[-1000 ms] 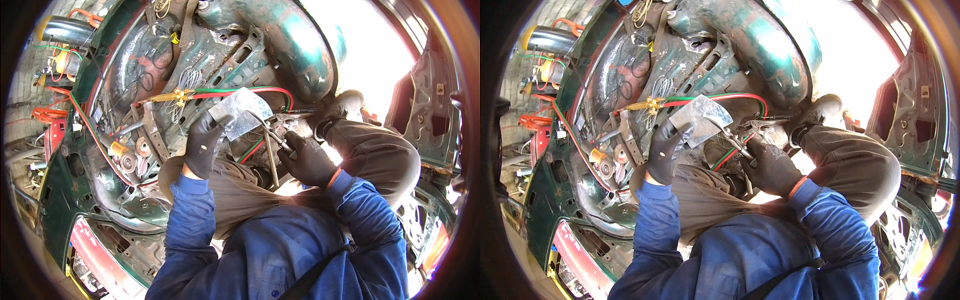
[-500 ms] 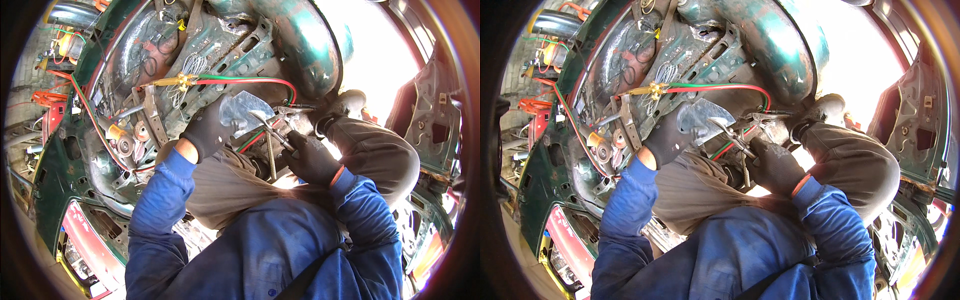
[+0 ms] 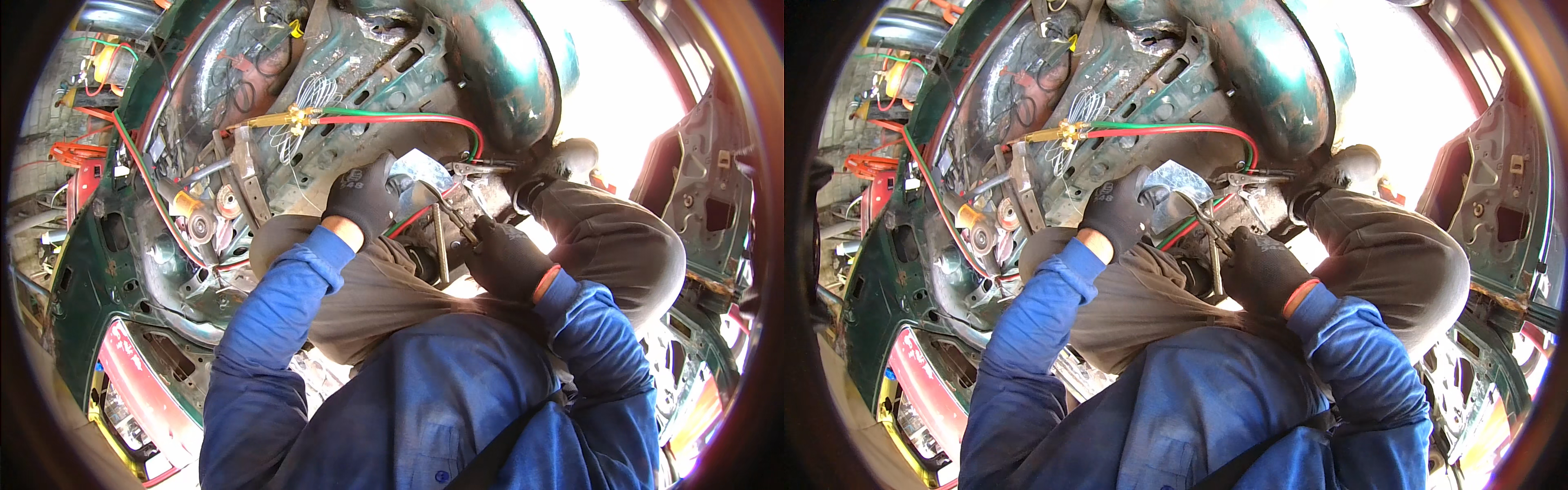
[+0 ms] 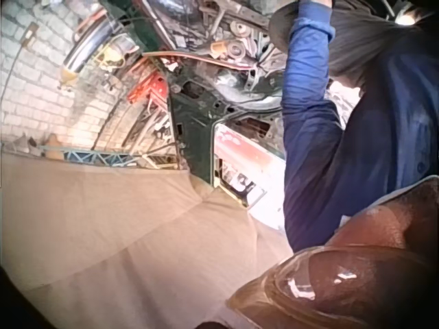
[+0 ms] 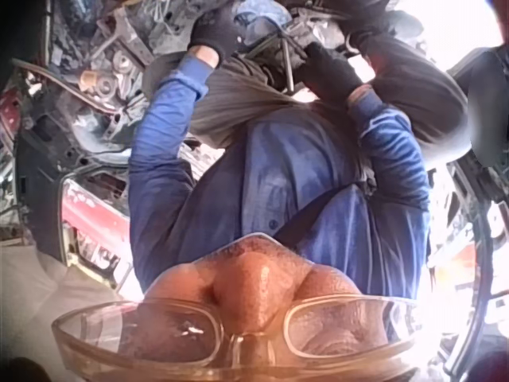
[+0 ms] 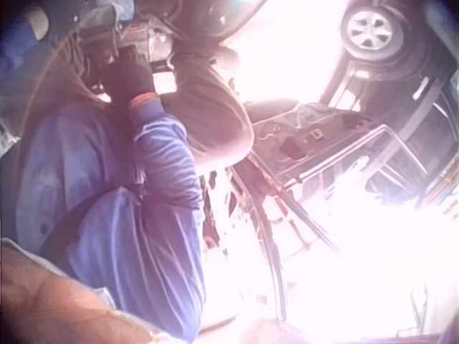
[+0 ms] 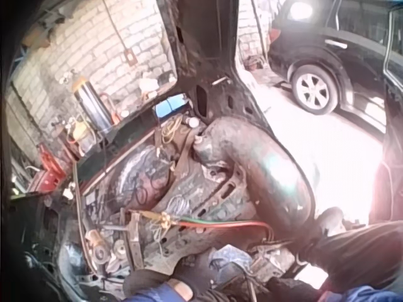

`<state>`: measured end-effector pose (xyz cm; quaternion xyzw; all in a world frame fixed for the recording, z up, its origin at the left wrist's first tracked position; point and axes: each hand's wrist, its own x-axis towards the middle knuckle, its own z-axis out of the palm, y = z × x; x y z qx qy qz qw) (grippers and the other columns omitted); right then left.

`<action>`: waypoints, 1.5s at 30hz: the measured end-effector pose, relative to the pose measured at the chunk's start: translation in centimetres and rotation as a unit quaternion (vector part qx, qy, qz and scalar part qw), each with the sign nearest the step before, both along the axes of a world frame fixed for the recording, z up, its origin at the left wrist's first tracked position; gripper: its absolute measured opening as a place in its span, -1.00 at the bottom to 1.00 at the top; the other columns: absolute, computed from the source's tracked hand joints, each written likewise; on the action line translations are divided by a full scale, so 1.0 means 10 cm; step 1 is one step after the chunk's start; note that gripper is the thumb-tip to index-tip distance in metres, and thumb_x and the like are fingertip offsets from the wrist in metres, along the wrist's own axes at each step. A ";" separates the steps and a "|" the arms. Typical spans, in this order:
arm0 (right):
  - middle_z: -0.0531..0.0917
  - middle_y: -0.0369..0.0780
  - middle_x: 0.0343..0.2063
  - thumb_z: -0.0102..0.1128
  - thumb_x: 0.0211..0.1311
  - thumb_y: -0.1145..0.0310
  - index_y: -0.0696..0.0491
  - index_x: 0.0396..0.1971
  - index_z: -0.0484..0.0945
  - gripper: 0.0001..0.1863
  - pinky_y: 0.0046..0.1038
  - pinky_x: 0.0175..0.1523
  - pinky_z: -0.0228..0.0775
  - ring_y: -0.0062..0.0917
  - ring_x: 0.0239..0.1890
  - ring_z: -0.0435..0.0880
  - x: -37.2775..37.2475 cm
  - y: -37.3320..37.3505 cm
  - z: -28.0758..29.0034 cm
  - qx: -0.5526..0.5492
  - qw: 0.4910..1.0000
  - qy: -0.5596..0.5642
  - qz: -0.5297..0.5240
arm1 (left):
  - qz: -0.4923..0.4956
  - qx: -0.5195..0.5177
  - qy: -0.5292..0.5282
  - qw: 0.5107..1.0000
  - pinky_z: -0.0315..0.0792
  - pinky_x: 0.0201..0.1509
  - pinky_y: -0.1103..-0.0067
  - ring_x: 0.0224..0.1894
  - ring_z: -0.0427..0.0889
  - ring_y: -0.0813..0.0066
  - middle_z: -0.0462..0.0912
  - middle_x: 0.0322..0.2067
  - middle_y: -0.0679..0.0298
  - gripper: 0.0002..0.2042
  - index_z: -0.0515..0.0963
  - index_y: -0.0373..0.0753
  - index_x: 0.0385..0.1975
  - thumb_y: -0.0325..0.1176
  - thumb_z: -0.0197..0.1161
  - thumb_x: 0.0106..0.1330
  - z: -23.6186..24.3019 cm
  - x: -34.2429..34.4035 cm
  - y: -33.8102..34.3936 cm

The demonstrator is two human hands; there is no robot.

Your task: The person works inside a car's wheel well, using pliers to trim a metal patch and repeatedly fitting it into a damaged area of the inner fender. They adjust the patch and reposition their hands to align the repair piece with the surrounding bodywork.

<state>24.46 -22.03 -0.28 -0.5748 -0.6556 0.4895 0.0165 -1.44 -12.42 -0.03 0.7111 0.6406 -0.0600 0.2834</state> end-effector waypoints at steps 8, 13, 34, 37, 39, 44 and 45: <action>0.77 0.21 -0.23 0.24 0.47 0.13 0.26 -0.04 0.58 -0.57 0.06 0.09 0.59 0.16 -0.04 0.80 0.11 0.10 0.06 -0.010 1.000 0.027 -0.003 | -0.002 -0.053 -0.295 0.954 0.55 0.31 0.37 0.21 0.69 0.37 0.76 0.14 -0.02 -0.59 0.53 -0.43 0.29 -0.26 0.34 0.64 -0.35 -0.37 0.14; 0.78 0.20 -0.21 0.24 0.54 0.03 0.26 -0.05 0.59 -0.51 0.02 0.07 0.60 0.15 -0.05 0.80 0.17 0.11 0.04 -0.058 0.995 0.080 -0.001 | -0.044 -0.130 -0.278 0.951 0.52 0.38 0.38 0.27 0.71 0.15 0.74 0.23 -0.13 -0.49 0.52 -0.45 0.40 -0.20 0.31 0.64 -0.32 -0.34 0.25; 0.80 0.12 -0.24 0.29 0.56 0.07 0.26 -0.02 0.67 -0.54 -0.10 0.00 0.62 -0.06 -0.16 0.84 0.13 0.11 0.13 -0.102 0.985 0.135 -0.017 | -0.147 -0.118 -0.256 0.948 0.43 0.46 0.36 0.31 0.65 0.24 0.70 0.28 -0.04 -0.47 0.48 -0.40 0.43 -0.13 0.27 0.68 -0.07 -0.36 0.23; 0.80 0.15 -0.26 0.28 0.56 0.06 0.26 -0.01 0.68 -0.53 -0.07 0.00 0.63 0.02 -0.15 0.84 0.12 0.07 0.03 -0.087 0.986 0.144 -0.015 | -0.116 -0.143 -0.305 0.934 0.44 0.46 0.34 0.31 0.66 0.19 0.70 0.28 -0.06 -0.46 0.48 -0.37 0.44 -0.11 0.28 0.67 -0.17 -0.40 0.18; 0.80 0.14 -0.27 0.29 0.56 0.04 0.26 0.00 0.69 -0.51 -0.06 -0.01 0.63 0.00 -0.17 0.84 0.09 0.05 -0.05 -0.070 0.992 0.102 -0.011 | -0.109 -0.156 -0.285 0.940 0.46 0.42 0.35 0.27 0.68 0.22 0.72 0.24 -0.04 -0.51 0.51 -0.35 0.41 -0.15 0.29 0.66 -0.16 -0.39 0.20; 0.80 0.12 -0.27 0.29 0.58 0.02 0.22 0.09 0.69 -0.50 -0.08 -0.02 0.64 -0.05 -0.19 0.84 0.05 0.05 -0.14 -0.050 0.997 0.054 0.009 | -0.098 -0.172 -0.301 0.933 0.51 0.34 0.37 0.17 0.70 0.27 0.75 0.13 0.02 -0.60 0.57 -0.34 0.31 -0.23 0.28 0.63 -0.17 -0.38 0.19; 0.79 0.11 -0.25 0.28 0.59 0.03 0.20 0.11 0.69 -0.51 -0.10 -0.01 0.64 -0.06 -0.19 0.83 0.06 0.07 -0.11 -0.070 0.995 0.076 0.005 | -0.097 -0.174 -0.290 0.936 0.52 0.33 0.38 0.16 0.70 0.28 0.76 0.12 0.04 -0.61 0.57 -0.34 0.29 -0.24 0.28 0.63 -0.18 -0.36 0.18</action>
